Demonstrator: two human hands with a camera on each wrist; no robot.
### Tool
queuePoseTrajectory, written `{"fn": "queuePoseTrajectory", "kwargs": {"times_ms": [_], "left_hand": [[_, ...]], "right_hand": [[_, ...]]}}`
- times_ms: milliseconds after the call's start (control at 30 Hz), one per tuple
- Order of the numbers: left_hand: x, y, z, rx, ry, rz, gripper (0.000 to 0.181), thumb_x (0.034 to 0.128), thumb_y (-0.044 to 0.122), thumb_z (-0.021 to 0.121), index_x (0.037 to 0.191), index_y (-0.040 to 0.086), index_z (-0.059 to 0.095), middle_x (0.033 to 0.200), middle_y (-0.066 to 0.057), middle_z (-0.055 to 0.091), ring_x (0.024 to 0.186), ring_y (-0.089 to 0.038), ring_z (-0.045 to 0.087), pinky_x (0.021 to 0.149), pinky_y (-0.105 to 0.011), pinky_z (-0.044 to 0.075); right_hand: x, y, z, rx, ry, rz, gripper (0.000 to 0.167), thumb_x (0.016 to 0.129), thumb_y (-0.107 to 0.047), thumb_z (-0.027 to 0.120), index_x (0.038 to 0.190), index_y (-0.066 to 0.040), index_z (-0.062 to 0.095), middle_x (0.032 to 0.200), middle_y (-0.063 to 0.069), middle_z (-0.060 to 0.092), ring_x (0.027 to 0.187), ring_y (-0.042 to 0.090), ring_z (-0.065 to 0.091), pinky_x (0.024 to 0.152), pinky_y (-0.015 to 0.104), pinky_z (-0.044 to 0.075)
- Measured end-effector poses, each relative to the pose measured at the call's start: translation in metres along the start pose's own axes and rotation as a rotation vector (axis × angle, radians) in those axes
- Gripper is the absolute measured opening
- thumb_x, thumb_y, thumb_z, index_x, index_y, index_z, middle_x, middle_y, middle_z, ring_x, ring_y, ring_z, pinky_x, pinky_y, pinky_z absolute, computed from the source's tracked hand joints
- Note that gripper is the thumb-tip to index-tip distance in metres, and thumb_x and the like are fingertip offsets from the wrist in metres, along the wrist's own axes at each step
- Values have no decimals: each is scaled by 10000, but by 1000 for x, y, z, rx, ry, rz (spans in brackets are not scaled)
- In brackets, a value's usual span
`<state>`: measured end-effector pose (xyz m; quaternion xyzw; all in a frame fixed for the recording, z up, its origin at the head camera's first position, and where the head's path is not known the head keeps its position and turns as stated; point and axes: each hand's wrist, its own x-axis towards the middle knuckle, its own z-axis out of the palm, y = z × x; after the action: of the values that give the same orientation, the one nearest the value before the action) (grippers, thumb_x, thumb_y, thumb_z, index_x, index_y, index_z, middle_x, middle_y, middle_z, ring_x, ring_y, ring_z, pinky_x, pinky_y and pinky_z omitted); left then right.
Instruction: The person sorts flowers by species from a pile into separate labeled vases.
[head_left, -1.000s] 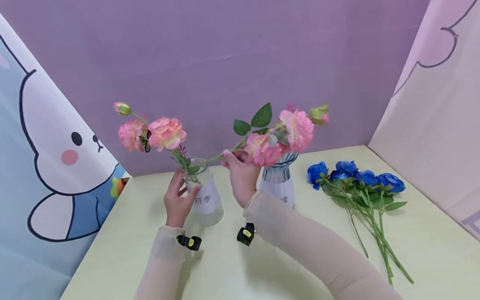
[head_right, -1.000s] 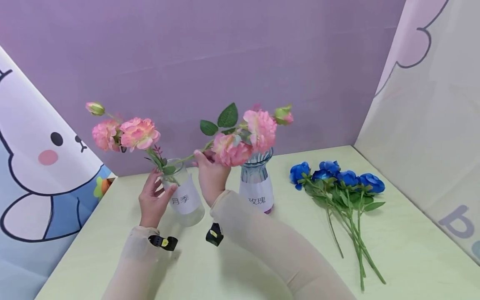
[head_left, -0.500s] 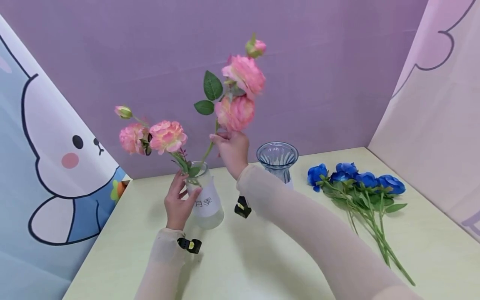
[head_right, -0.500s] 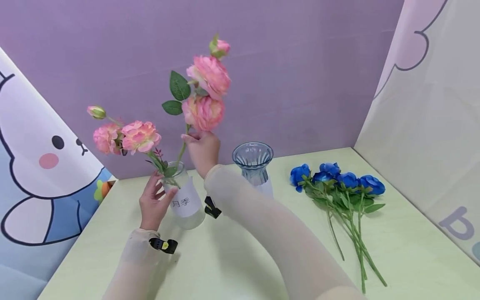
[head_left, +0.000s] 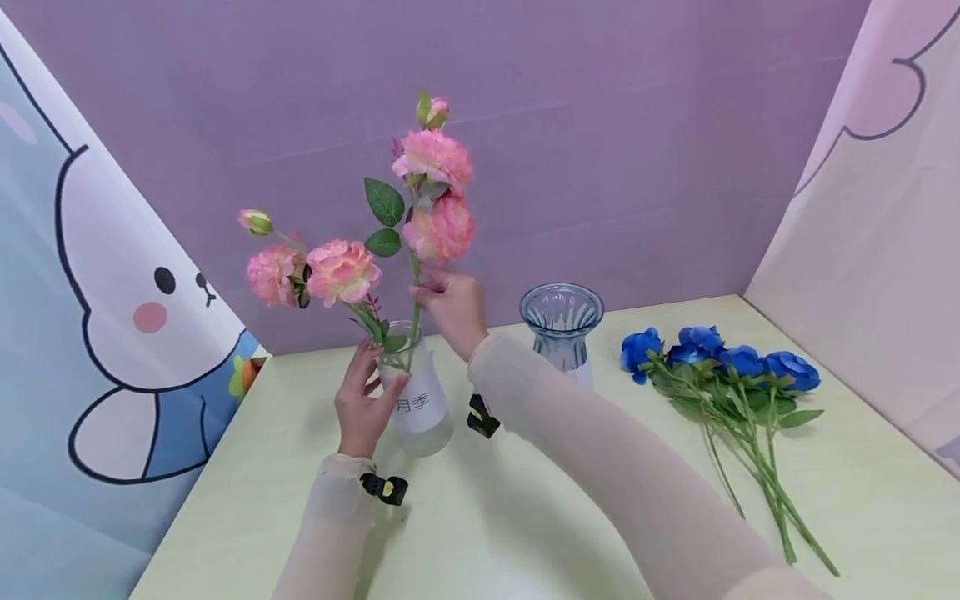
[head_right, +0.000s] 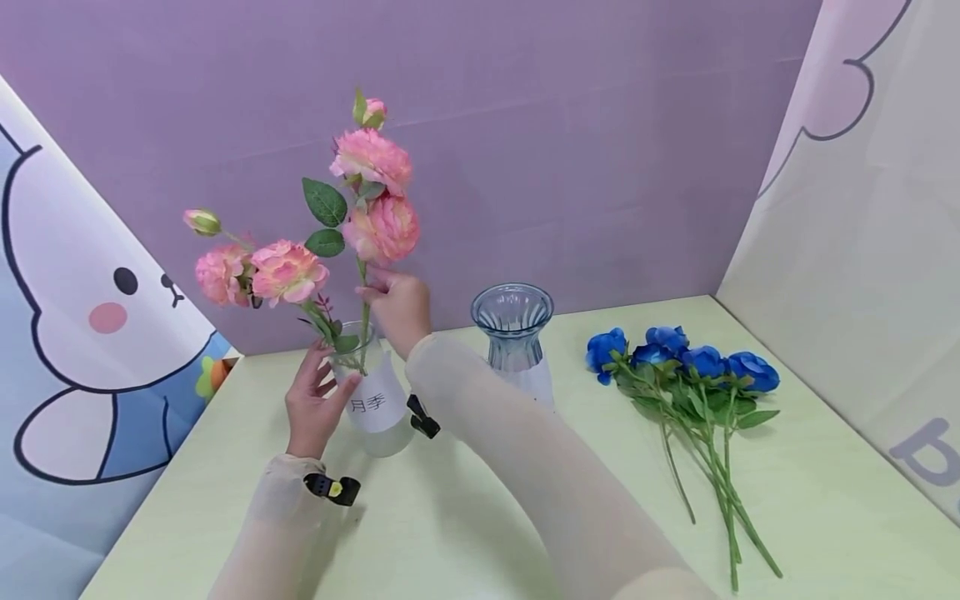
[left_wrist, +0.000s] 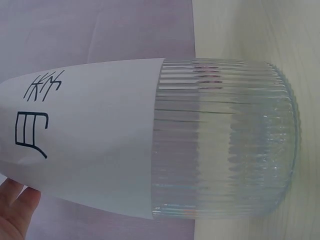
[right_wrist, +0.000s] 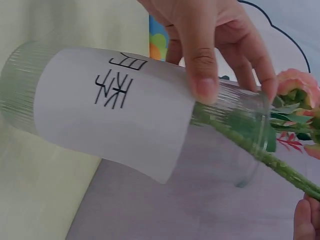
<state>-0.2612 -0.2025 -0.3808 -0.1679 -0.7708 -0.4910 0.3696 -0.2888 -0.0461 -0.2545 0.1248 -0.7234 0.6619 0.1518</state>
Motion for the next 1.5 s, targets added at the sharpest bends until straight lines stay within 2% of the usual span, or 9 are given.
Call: {"fn": "queuePoseTrajectory", "kwargs": {"times_ms": [233, 433, 667, 800, 967, 1100, 1200, 1333, 1500], "left_hand": [[-1, 0, 0, 15, 13, 22, 484, 726, -68, 774, 1176, -55, 597, 1400, -234, 464, 1068, -455, 591, 729, -535, 556], [0, 2, 0, 17, 6, -1, 463, 752, -38, 770, 1180, -45, 594, 1406, -223, 463, 1076, -455, 589, 736, -538, 555], [1, 3, 0, 8, 10, 5, 473, 737, -84, 760, 1178, -57, 591, 1406, -236, 457, 1076, -461, 586, 732, -540, 552], [1, 4, -1, 11, 15, 2, 468, 742, -73, 763, 1177, -61, 592, 1404, -240, 456, 1078, -463, 584, 733, -543, 550], [0, 4, 0, 21, 16, 10, 471, 741, -74, 762, 1179, -66, 592, 1400, -246, 458, 1089, -462, 576, 734, -549, 550], [-1, 4, 2, 28, 12, -2, 461, 757, -60, 756, 1186, -58, 589, 1404, -249, 452, 1092, -464, 574, 741, -546, 551], [-2, 3, 2, 29, 12, -9, 457, 760, -63, 753, 1187, -52, 590, 1400, -256, 452, 1088, -468, 577, 744, -546, 551], [-2, 3, 3, 18, 15, -7, 464, 760, -72, 749, 1194, -55, 584, 1402, -271, 441, 1103, -475, 565, 766, -547, 544], [-2, 5, 3, 33, 18, -25, 453, 789, -43, 739, 1210, -57, 573, 1420, -266, 421, 1128, -461, 555, 783, -542, 543]], "right_hand": [[-6, 12, 6, -104, -87, -3, 263, 859, -18, 681, 1121, 4, 680, 870, 139, 720, 770, 176, 665, 667, 216, 541], [-9, 20, 10, -113, -146, 48, 313, 870, -44, 681, 1180, -16, 656, 911, 122, 723, 838, 186, 681, 717, 237, 547], [-12, 23, 10, -159, -179, 38, 267, 883, -84, 679, 1136, 1, 679, 964, 129, 720, 877, 211, 688, 761, 255, 560], [-15, 22, 11, -226, -159, 8, 200, 897, -135, 675, 1026, 10, 725, 969, 123, 722, 865, 202, 688, 740, 240, 559], [-19, 25, 14, -310, -83, -40, 165, 886, -137, 679, 940, 0, 752, 844, 101, 729, 668, 132, 612, 597, 192, 493], [-25, 30, 14, -347, -35, 15, 172, 873, -170, 694, 877, -12, 759, 708, 70, 692, 584, 121, 523, 536, 193, 424], [-30, 35, 14, -308, -2, 77, 180, 862, -185, 707, 862, -11, 751, 709, 60, 689, 603, 119, 542, 547, 199, 445], [-35, 40, 15, -226, 31, 100, 183, 853, -210, 720, 886, -33, 753, 809, 52, 726, 692, 119, 623, 613, 211, 520], [-40, 41, 15, -152, 7, 141, 184, 878, -235, 704, 970, -79, 737, 872, 11, 713, 790, 115, 645, 706, 216, 552]]}}
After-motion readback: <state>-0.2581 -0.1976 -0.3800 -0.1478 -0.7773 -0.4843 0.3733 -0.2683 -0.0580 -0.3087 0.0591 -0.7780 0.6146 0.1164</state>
